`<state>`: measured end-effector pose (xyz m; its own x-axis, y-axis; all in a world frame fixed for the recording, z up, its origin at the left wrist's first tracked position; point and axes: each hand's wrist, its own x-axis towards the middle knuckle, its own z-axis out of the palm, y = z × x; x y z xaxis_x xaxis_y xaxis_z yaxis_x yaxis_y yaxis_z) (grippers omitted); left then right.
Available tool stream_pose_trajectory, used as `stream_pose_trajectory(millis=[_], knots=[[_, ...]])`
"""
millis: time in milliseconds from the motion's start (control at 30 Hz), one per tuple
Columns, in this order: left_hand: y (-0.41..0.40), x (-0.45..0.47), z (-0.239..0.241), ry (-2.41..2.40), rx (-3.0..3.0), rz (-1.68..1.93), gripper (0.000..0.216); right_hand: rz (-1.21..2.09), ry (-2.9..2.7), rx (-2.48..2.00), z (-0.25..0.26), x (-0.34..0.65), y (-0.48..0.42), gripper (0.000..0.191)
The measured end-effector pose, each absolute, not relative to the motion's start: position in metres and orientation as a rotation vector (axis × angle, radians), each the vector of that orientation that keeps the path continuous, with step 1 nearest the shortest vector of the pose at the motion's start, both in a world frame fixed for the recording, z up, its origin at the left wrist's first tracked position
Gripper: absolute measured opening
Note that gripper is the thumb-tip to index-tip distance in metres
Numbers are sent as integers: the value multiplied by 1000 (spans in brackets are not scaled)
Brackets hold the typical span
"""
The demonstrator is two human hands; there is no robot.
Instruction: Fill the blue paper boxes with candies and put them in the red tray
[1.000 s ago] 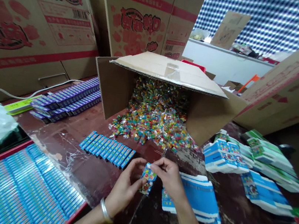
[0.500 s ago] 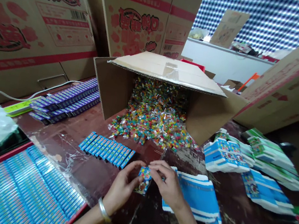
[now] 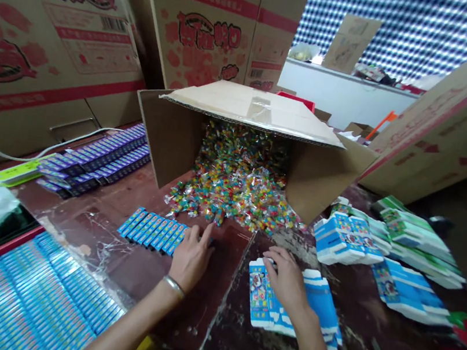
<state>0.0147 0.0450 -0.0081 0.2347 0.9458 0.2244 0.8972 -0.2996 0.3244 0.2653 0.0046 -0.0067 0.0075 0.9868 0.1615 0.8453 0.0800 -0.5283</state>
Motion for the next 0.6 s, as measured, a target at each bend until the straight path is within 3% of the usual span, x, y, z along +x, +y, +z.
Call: stream_pose_trajectory(millis=[267,433,567,600], knots=[[-13,81,-37,1255,2362,417,107,358,-2229,-1795,-28,263,3,42],[-17,94,-50,1313,2323,355,109,309,-2181,-1670,-26,264,-1,36],[-17,85,-43,1294,2282,448,96,367,-1905,-1610,-16,262,0,3],[-17,83,-40,1272,2265,490,93,419,-1783,-1632,-14,261,2,7]])
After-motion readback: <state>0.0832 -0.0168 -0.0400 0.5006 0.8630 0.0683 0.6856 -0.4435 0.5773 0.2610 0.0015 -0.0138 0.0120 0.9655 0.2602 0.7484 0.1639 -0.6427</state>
